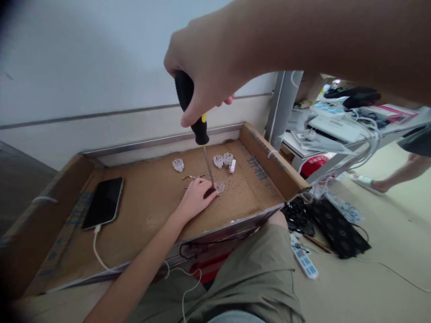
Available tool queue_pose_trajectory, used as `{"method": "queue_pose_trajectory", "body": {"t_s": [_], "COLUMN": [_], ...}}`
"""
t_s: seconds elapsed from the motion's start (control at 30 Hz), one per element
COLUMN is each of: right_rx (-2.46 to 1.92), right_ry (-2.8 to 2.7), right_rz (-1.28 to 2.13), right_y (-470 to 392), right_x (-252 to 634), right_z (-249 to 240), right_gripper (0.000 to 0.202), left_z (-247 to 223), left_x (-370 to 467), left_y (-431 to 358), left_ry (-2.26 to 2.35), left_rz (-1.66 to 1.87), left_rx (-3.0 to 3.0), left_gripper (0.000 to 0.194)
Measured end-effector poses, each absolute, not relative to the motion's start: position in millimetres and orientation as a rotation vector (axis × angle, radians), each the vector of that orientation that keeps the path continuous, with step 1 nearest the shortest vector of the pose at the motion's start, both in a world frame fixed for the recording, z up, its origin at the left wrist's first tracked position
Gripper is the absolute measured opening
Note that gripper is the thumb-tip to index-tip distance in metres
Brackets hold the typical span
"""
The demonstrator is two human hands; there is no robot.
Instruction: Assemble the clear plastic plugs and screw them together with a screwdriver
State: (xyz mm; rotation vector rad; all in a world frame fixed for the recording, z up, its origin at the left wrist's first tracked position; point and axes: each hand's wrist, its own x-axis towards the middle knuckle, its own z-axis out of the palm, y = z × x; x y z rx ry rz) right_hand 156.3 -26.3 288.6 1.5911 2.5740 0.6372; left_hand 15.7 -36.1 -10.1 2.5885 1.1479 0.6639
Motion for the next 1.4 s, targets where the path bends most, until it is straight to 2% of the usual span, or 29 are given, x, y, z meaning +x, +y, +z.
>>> {"method": "queue_pose_trajectory", "body": {"t_s": [0.17, 0.3, 0.37, 0.43, 0.5, 0.57, 0.63, 0.73, 0.93, 1.23, 1.4], "right_rx": [1.598, 1.556, 1.456, 1.441, 1.499, 1.478, 1.460, 1.461, 1.412, 1.929, 2.050], "right_ry": [2.587, 2.728, 2.964, 3.220, 3.263, 3.054, 3.032, 3.201, 3.297, 3.439, 3.431], "right_rz": [0.607, 0.584, 0.457, 0.030, -0.894, -1.780, -2.114, -2.119, -2.010, -1.878, -1.967], "right_y": [-15.8, -20.4, -25.1, -29.8, -34.1, -37.5, -39.6, -42.3, -54.5, -57.4, -55.8], "right_x": [153.7, 153.2, 154.7, 155.7, 154.8, 151.8, 147.2, 139.9, 135.3, 122.8, 124.5], "right_z": [291.4, 287.0, 279.8, 267.7, 251.0, 232.2, 216.0, 207.3, 231.3, 216.2, 212.8], "right_gripper": [0.073, 0.066, 0.060, 0.051, 0.039, 0.029, 0.026, 0.028, 0.027, 0.029, 0.028], "left_z": [-10.7, -10.8, -10.5, -10.2, -10.2, -10.6, -11.1, -12.4, -15.4, -14.5, -17.1], "left_x": [16.0, 17.2, 18.4, 19.7, 20.7, 20.7, 19.7, 17.7, 17.0, 15.9, 16.4], "left_y": [-37.0, -36.2, -35.8, -35.7, -35.8, -36.1, -36.3, -36.3, -36.7, -39.1, -37.3], "left_ry": [1.153, 1.172, 1.190, 1.200, 1.216, 1.228, 1.218, 1.178, 1.147, 1.158, 1.151], "left_rz": [0.669, 0.656, 0.655, 0.666, 0.684, 0.704, 0.724, 0.755, 0.800, 0.816, 0.823], "left_rx": [2.595, 2.635, 2.649, 2.659, 2.662, 2.653, 2.632, 2.594, 2.530, 2.502, 2.487], "left_gripper": [0.013, 0.014, 0.015, 0.016, 0.016, 0.017, 0.018, 0.017, 0.015, 0.010, 0.010]}}
